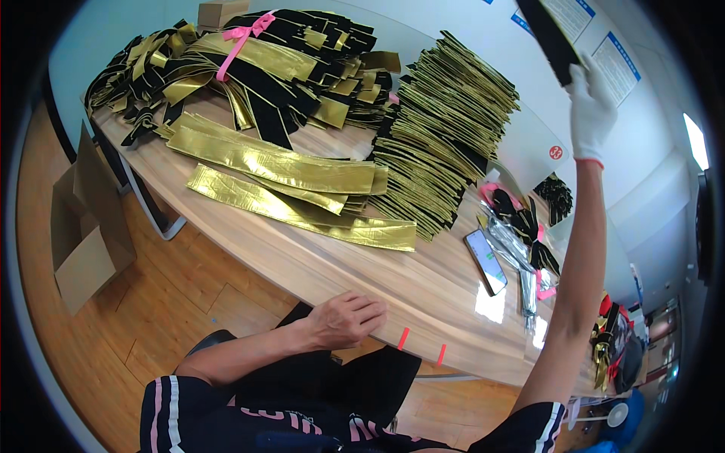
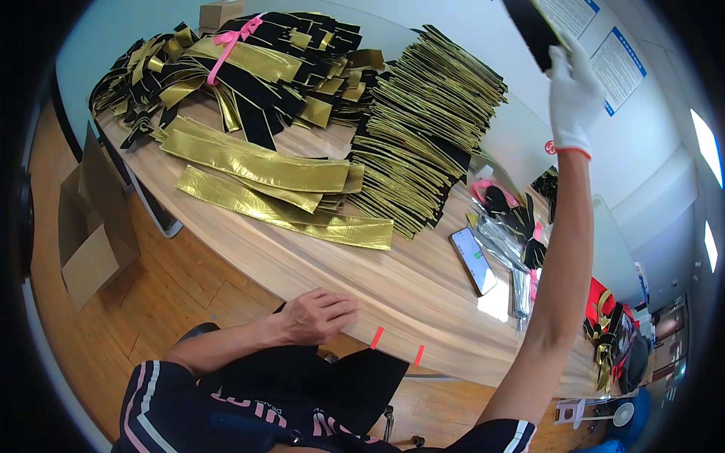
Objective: The person is folding gold-colored ribbons over black cardboard strips and stacking the finished items.
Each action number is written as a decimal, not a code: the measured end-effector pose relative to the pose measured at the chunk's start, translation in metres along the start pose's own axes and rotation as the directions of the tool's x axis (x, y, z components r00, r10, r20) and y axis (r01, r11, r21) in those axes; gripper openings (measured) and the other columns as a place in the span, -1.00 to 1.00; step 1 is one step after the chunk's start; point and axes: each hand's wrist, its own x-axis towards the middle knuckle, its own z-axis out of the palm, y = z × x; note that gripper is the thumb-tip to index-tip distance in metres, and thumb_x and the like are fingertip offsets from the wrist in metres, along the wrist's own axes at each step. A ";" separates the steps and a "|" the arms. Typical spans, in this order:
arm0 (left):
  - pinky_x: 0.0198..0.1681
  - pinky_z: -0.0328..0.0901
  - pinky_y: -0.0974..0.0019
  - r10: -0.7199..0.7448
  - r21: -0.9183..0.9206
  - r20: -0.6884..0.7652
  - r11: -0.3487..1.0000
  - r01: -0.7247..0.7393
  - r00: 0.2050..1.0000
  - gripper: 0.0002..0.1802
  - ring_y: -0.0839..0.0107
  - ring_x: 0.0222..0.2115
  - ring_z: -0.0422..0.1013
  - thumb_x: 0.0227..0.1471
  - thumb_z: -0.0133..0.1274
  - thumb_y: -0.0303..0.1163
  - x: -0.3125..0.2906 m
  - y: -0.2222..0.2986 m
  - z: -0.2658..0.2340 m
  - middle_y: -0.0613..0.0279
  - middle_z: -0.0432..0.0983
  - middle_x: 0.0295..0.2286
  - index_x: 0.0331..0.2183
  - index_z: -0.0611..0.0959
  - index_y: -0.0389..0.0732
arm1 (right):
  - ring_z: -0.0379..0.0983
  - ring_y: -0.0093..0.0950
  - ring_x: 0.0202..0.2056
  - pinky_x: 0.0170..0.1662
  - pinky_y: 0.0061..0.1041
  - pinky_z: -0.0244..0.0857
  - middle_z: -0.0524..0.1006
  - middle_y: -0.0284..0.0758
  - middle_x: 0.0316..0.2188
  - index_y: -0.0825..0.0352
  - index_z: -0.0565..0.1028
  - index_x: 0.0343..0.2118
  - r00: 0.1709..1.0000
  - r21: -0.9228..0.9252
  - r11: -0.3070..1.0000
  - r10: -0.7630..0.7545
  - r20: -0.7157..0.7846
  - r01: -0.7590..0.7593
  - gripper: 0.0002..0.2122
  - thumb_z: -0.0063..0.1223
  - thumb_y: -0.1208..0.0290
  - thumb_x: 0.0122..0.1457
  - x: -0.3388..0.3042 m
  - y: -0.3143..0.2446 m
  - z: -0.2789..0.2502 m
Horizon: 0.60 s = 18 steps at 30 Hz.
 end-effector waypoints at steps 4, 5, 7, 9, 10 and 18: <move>0.04 0.42 0.21 0.004 0.002 -0.007 1.000 -0.004 1.000 -0.75 0.24 0.02 0.53 0.10 0.09 -0.36 -0.005 -0.003 0.005 0.10 0.61 -0.02 -0.18 0.69 -0.23 | 0.66 -0.15 -0.22 -0.20 -0.21 0.52 0.69 -0.19 -0.20 0.03 0.62 0.06 0.947 -0.345 0.890 -0.229 0.223 0.297 -0.74 0.10 0.22 0.36 -0.003 0.017 0.058; 0.00 0.42 0.26 0.015 0.026 -0.018 1.000 -0.014 1.000 -0.71 0.31 0.01 0.54 0.01 0.18 -0.41 -0.005 -0.005 0.006 0.20 0.62 -0.05 -0.16 0.69 -0.16 | 0.64 -0.12 -0.22 -0.19 -0.21 0.52 0.68 -0.21 -0.21 0.05 0.62 0.01 0.920 -0.328 0.873 -0.275 0.278 0.360 -0.77 0.10 0.26 0.34 -0.011 0.017 0.065; 0.00 0.42 0.26 0.021 0.018 -0.014 1.000 -0.020 1.000 -0.72 0.31 0.01 0.54 0.01 0.18 -0.41 -0.004 -0.005 0.008 0.19 0.62 -0.05 -0.16 0.69 -0.16 | 0.64 -0.12 -0.21 -0.18 -0.21 0.51 0.68 -0.21 -0.21 0.04 0.62 0.02 0.919 -0.316 0.875 -0.289 0.268 0.367 -0.77 0.10 0.27 0.35 -0.021 0.032 0.071; 0.00 0.42 0.26 0.031 0.027 -0.020 0.999 -0.030 0.999 -0.73 0.30 0.01 0.54 0.02 0.17 -0.39 -0.002 -0.004 0.009 0.19 0.62 -0.06 -0.17 0.69 -0.16 | 0.68 -0.24 -0.22 -0.17 -0.31 0.51 0.70 -0.24 -0.25 0.03 0.64 0.03 0.948 -0.277 0.909 -0.275 0.163 0.311 -0.77 0.11 0.29 0.35 -0.024 0.045 0.078; 0.00 0.42 0.26 0.033 0.033 -0.020 0.999 -0.033 0.999 -0.73 0.30 0.01 0.54 0.02 0.17 -0.39 0.000 -0.003 0.008 0.19 0.62 -0.06 -0.17 0.69 -0.16 | 0.68 -0.24 -0.22 -0.17 -0.31 0.51 0.70 -0.24 -0.25 0.03 0.64 0.03 0.948 -0.276 0.909 -0.277 0.156 0.311 -0.77 0.11 0.29 0.35 -0.018 0.053 0.081; -0.03 0.40 0.32 0.013 0.050 -0.004 0.999 -0.012 1.000 -0.73 0.33 -0.01 0.55 0.03 0.16 -0.36 0.002 0.000 -0.002 0.20 0.62 -0.07 -0.17 0.70 -0.16 | 0.69 -0.35 -0.18 -0.08 -0.44 0.46 0.73 -0.22 -0.23 0.15 0.70 -0.04 0.979 -0.026 0.978 0.206 -0.011 -0.206 -0.75 0.12 0.27 0.30 0.018 0.089 0.124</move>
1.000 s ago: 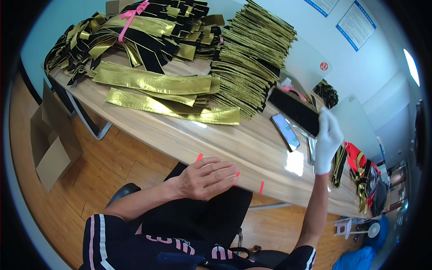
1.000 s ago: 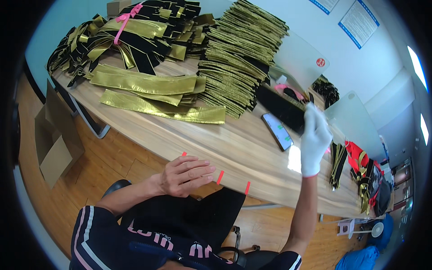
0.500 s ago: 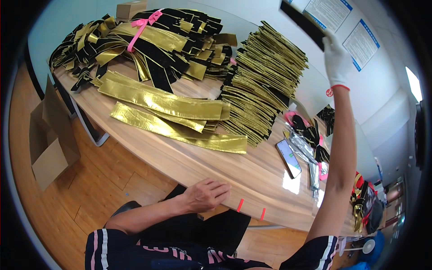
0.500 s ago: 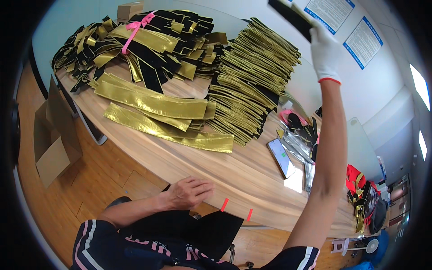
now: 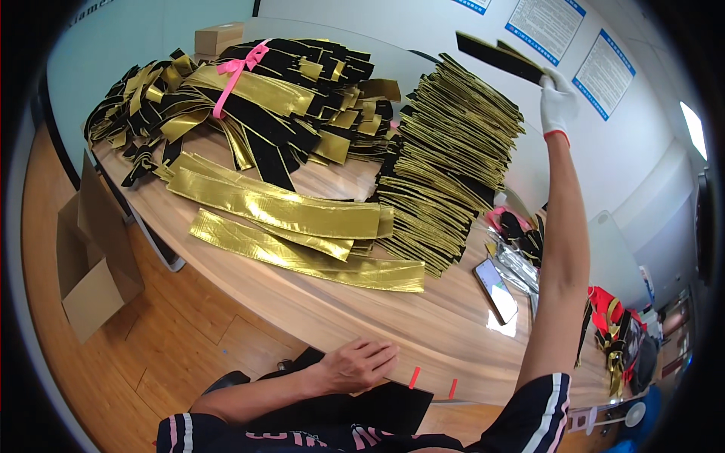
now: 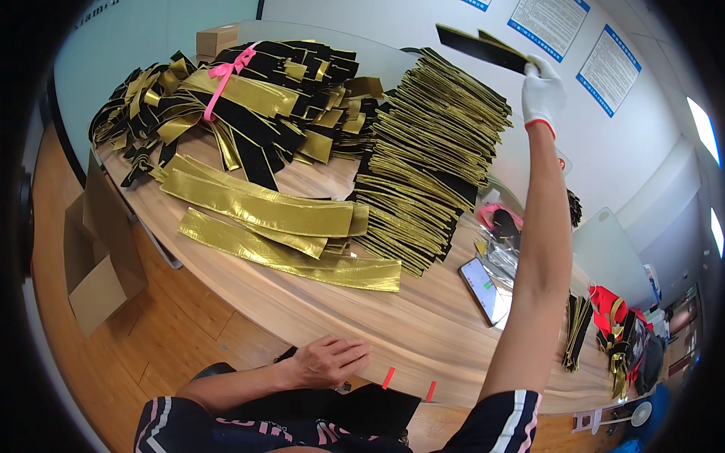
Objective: The person is folding gold-colored ribbons over black cardboard strips and stacking the finished items.
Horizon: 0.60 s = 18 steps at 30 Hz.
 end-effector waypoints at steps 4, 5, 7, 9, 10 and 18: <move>-0.03 0.40 0.34 0.002 0.003 0.001 1.000 -0.002 1.000 -0.72 0.34 -0.02 0.55 0.03 0.18 -0.32 0.000 0.000 0.000 0.21 0.62 -0.06 -0.17 0.70 -0.15 | 0.67 -0.28 -0.11 0.01 -0.41 0.46 0.72 -0.18 -0.17 0.18 0.73 -0.08 0.893 -0.056 0.996 0.093 0.441 -0.076 -0.73 0.14 0.28 0.22 -0.018 0.048 0.037; -0.03 0.40 0.34 -0.004 0.009 0.001 1.000 0.004 1.000 -0.72 0.34 -0.02 0.55 0.03 0.18 -0.32 -0.002 -0.001 0.002 0.21 0.62 -0.06 -0.17 0.70 -0.15 | 0.68 -0.32 -0.12 0.00 -0.44 0.47 0.73 -0.18 -0.17 0.20 0.74 -0.09 0.888 -0.215 0.972 0.018 0.459 0.091 -0.71 0.09 0.35 0.17 -0.026 0.057 0.040; 0.06 0.39 0.26 -0.012 -0.033 0.025 0.999 0.013 1.000 -0.67 0.24 0.04 0.51 0.10 0.05 -0.33 -0.005 0.002 0.008 0.07 0.59 0.00 -0.13 0.68 -0.27 | 0.69 -0.33 -0.14 -0.01 -0.45 0.48 0.73 -0.19 -0.18 0.19 0.74 -0.09 0.874 -0.101 0.984 0.175 0.453 -0.145 -0.67 0.02 0.42 0.14 -0.031 0.069 0.038; 0.06 0.39 0.26 -0.025 -0.022 0.030 0.999 0.025 0.999 -0.67 0.25 0.04 0.51 0.10 0.06 -0.33 -0.005 0.004 0.004 0.07 0.59 0.00 -0.13 0.69 -0.27 | 0.69 -0.33 -0.13 0.00 -0.44 0.48 0.73 -0.19 -0.17 0.18 0.74 -0.09 0.875 -0.110 0.983 0.181 0.450 -0.147 -0.64 -0.02 0.46 0.11 -0.031 0.074 0.034; 0.06 0.39 0.26 -0.029 -0.006 0.033 1.000 0.029 0.999 -0.67 0.25 0.04 0.50 0.10 0.06 -0.33 -0.004 0.004 0.002 0.07 0.59 -0.01 -0.13 0.69 -0.27 | 0.68 -0.31 -0.12 0.01 -0.43 0.48 0.73 -0.19 -0.17 0.18 0.74 -0.10 0.886 -0.095 0.987 0.156 0.437 -0.127 -0.65 -0.01 0.46 0.11 -0.030 0.075 0.038; -0.06 0.38 0.35 -0.033 0.021 0.005 0.999 0.032 0.999 -0.75 0.35 -0.03 0.56 0.04 0.16 -0.34 0.000 -0.002 0.000 0.21 0.62 -0.07 -0.19 0.70 -0.17 | 0.66 -0.38 -0.06 0.03 -0.47 0.46 0.70 -0.18 -0.05 0.30 0.67 0.01 0.945 -0.135 0.991 0.055 0.321 -0.012 -0.72 0.05 0.38 0.34 -0.044 0.018 0.001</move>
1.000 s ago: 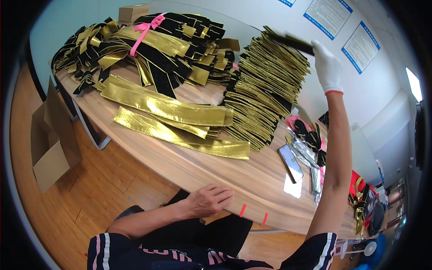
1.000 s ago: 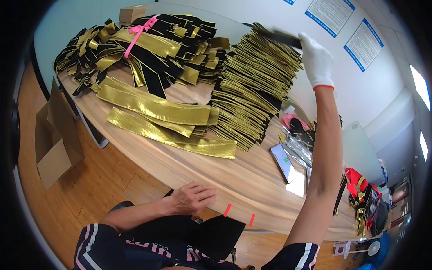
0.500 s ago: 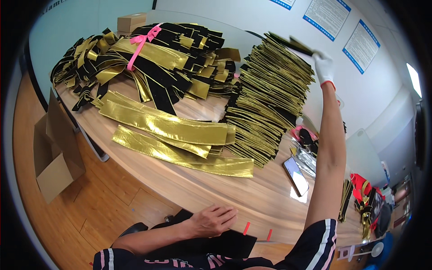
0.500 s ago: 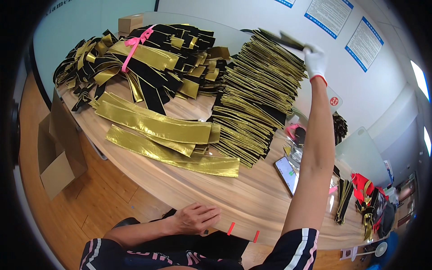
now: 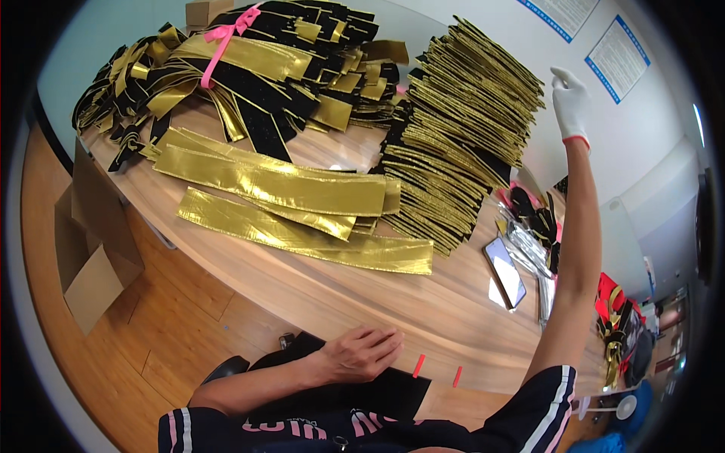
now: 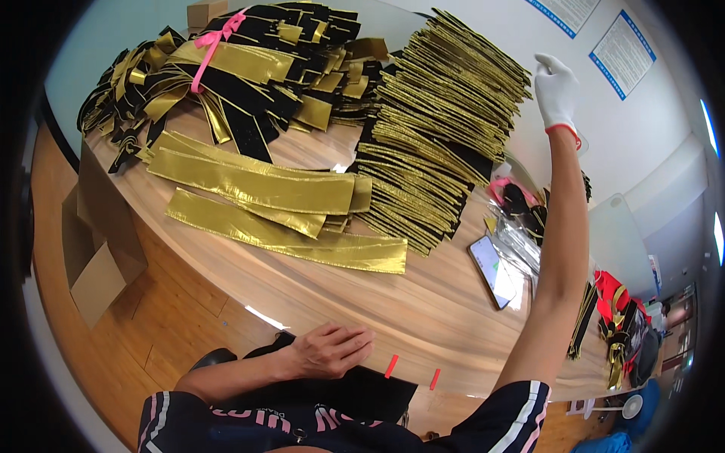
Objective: The person is folding gold-colored ribbons over black cardboard strips and stacking the finished items.
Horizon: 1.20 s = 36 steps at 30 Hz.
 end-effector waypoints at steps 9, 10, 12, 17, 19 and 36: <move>-0.10 0.41 0.32 0.026 0.005 -0.039 1.000 -0.026 0.999 -0.73 0.35 -0.09 0.57 -0.03 0.17 -0.33 0.002 -0.003 0.004 0.24 0.64 -0.09 -0.23 0.70 -0.17 | 0.51 -0.15 0.08 0.15 -0.25 0.37 0.62 -0.21 0.04 0.27 0.62 -0.01 0.818 0.005 0.876 -0.452 0.356 0.481 -0.65 0.30 0.29 0.17 -0.130 -0.081 -0.039; -0.10 0.41 0.31 0.027 0.010 -0.039 1.000 -0.027 0.999 -0.73 0.35 -0.09 0.57 -0.03 0.16 -0.34 0.002 -0.002 0.004 0.24 0.64 -0.09 -0.23 0.70 -0.17 | 0.51 -0.17 0.08 0.14 -0.25 0.37 0.62 -0.23 0.05 0.26 0.62 0.00 0.816 -0.028 0.866 -0.460 0.351 0.500 -0.65 0.30 0.27 0.17 -0.135 -0.077 -0.035; -0.09 0.41 0.30 0.030 -0.003 -0.044 1.000 -0.030 0.999 -0.73 0.35 -0.09 0.57 -0.04 0.15 -0.34 0.004 0.000 0.002 0.23 0.63 -0.09 -0.23 0.70 -0.17 | 0.51 -0.21 0.06 0.10 -0.23 0.37 0.62 -0.29 0.03 0.22 0.62 -0.03 0.786 -0.056 0.817 -0.530 0.317 0.574 -0.68 0.30 0.28 0.17 -0.139 -0.065 -0.024; -0.03 0.41 0.26 0.041 0.019 -0.036 0.999 -0.041 0.998 -0.73 0.33 -0.06 0.56 -0.02 0.13 -0.35 0.000 0.002 0.003 0.22 0.63 -0.08 -0.23 0.69 -0.17 | 0.54 -0.28 -0.03 0.05 -0.25 0.38 0.64 -0.37 -0.06 0.20 0.63 -0.11 0.747 -0.147 0.742 -0.602 0.281 0.654 -0.75 0.31 0.32 0.14 -0.141 -0.065 -0.008; 0.00 0.41 0.25 0.055 0.002 -0.010 0.998 -0.055 0.998 -0.72 0.31 -0.04 0.55 0.00 0.12 -0.34 -0.001 0.002 0.004 0.21 0.62 -0.08 -0.20 0.69 -0.18 | 0.55 -0.29 -0.05 0.02 -0.26 0.38 0.64 -0.38 -0.08 0.19 0.63 -0.12 0.763 -0.193 0.744 -0.585 0.277 0.640 -0.76 0.31 0.32 0.14 -0.144 -0.059 -0.004; -0.01 0.41 0.21 0.047 -0.030 -0.030 0.998 -0.048 0.998 -0.66 0.25 -0.03 0.54 -0.07 0.09 -0.37 0.002 -0.001 0.006 0.13 0.61 -0.08 -0.20 0.67 -0.25 | 0.59 -0.29 -0.15 -0.10 -0.26 0.47 0.67 -0.34 -0.16 0.18 0.63 -0.13 0.806 -0.215 0.782 -0.535 0.251 0.586 -0.80 0.25 0.39 0.18 -0.148 -0.058 0.012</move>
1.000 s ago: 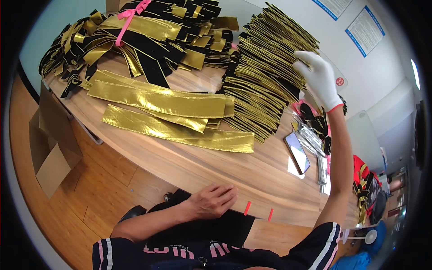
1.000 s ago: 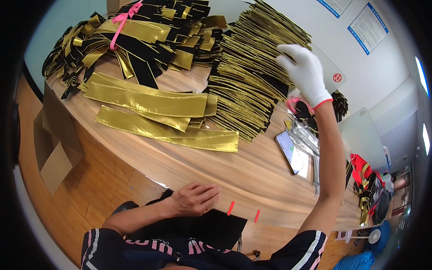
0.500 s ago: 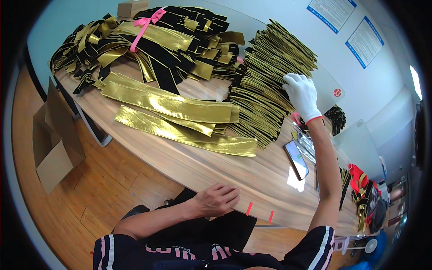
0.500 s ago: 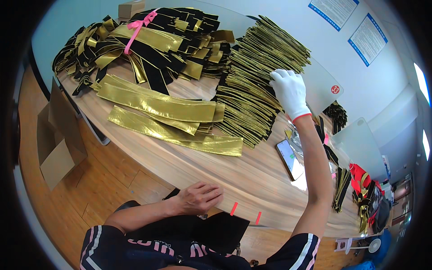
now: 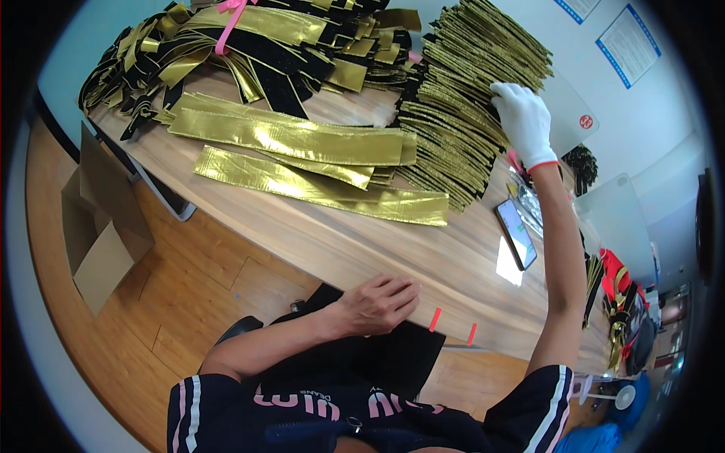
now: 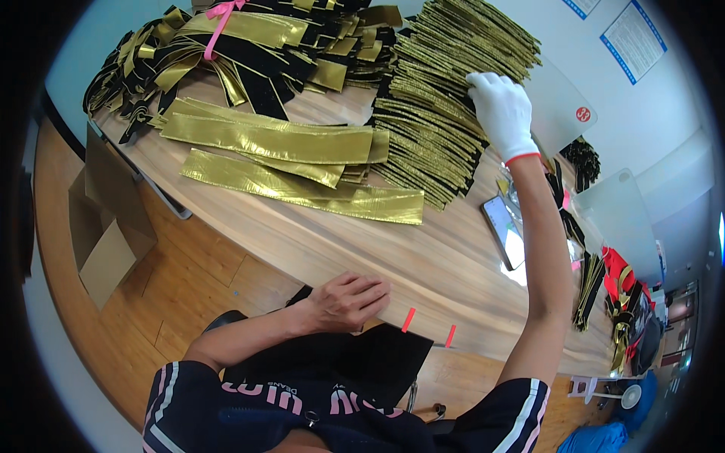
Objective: The person is folding gold-colored ribbons over black cardboard strips and stacking the finished items.
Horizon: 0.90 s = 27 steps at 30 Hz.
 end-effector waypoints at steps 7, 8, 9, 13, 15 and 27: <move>0.00 0.40 0.21 -0.021 0.003 0.010 1.000 0.020 1.000 -0.68 0.25 -0.02 0.54 -0.04 0.10 -0.36 -0.005 0.001 -0.001 0.13 0.61 -0.08 -0.19 0.67 -0.24 | 0.57 -0.24 -0.05 0.01 -0.28 0.43 0.66 -0.35 -0.06 0.19 0.63 -0.06 0.998 0.087 0.996 -0.001 -0.056 0.006 -0.77 0.22 0.41 0.22 -0.011 -0.029 -0.026; 0.00 0.40 0.22 -0.015 -0.001 0.017 1.000 0.015 1.000 -0.69 0.25 -0.01 0.53 -0.01 0.10 -0.36 -0.004 0.001 0.000 0.13 0.61 -0.08 -0.19 0.67 -0.24 | 0.57 -0.24 -0.05 0.01 -0.28 0.43 0.66 -0.35 -0.06 0.19 0.63 -0.06 0.999 0.087 0.996 -0.004 -0.053 0.009 -0.77 0.22 0.41 0.22 -0.014 -0.034 -0.038; -0.01 0.40 0.22 -0.015 -0.004 0.026 1.000 0.015 1.000 -0.70 0.25 0.00 0.53 0.01 0.10 -0.36 -0.005 0.002 0.001 0.13 0.61 -0.08 -0.18 0.67 -0.24 | 0.57 -0.25 -0.04 0.02 -0.28 0.42 0.66 -0.35 -0.04 0.19 0.63 -0.06 0.999 0.117 0.993 0.008 -0.052 -0.002 -0.77 0.23 0.42 0.22 -0.018 -0.042 -0.049; -0.01 0.40 0.22 -0.013 0.010 0.024 1.000 0.013 1.000 -0.71 0.25 0.01 0.53 0.05 0.09 -0.35 -0.005 0.001 -0.001 0.12 0.61 -0.07 -0.18 0.67 -0.24 | 0.57 -0.22 -0.05 0.03 -0.26 0.43 0.66 -0.29 -0.05 0.22 0.64 -0.06 0.998 0.273 0.962 -0.034 0.049 0.020 -0.76 0.25 0.46 0.20 -0.028 -0.074 -0.067; -0.01 0.41 0.22 -0.004 0.013 0.005 1.000 0.003 1.000 -0.71 0.25 0.01 0.53 0.06 0.09 -0.34 -0.004 0.001 0.001 0.11 0.61 -0.07 -0.18 0.67 -0.24 | 0.58 -0.19 -0.06 0.02 -0.26 0.44 0.66 -0.23 -0.07 0.25 0.62 -0.04 0.982 0.354 0.935 -0.038 0.183 -0.030 -0.73 0.27 0.44 0.18 -0.030 -0.101 -0.074; -0.03 0.41 0.25 0.002 0.019 0.035 1.000 -0.003 0.999 -0.73 0.26 -0.02 0.54 0.08 0.09 -0.34 -0.003 0.003 0.004 0.13 0.62 -0.08 -0.19 0.69 -0.23 | 0.51 -0.32 0.02 0.08 -0.28 0.35 0.63 -0.39 -0.07 0.24 0.65 -0.19 0.957 0.350 0.906 -0.279 0.073 0.237 -0.78 0.25 0.49 0.06 -0.008 -0.166 -0.003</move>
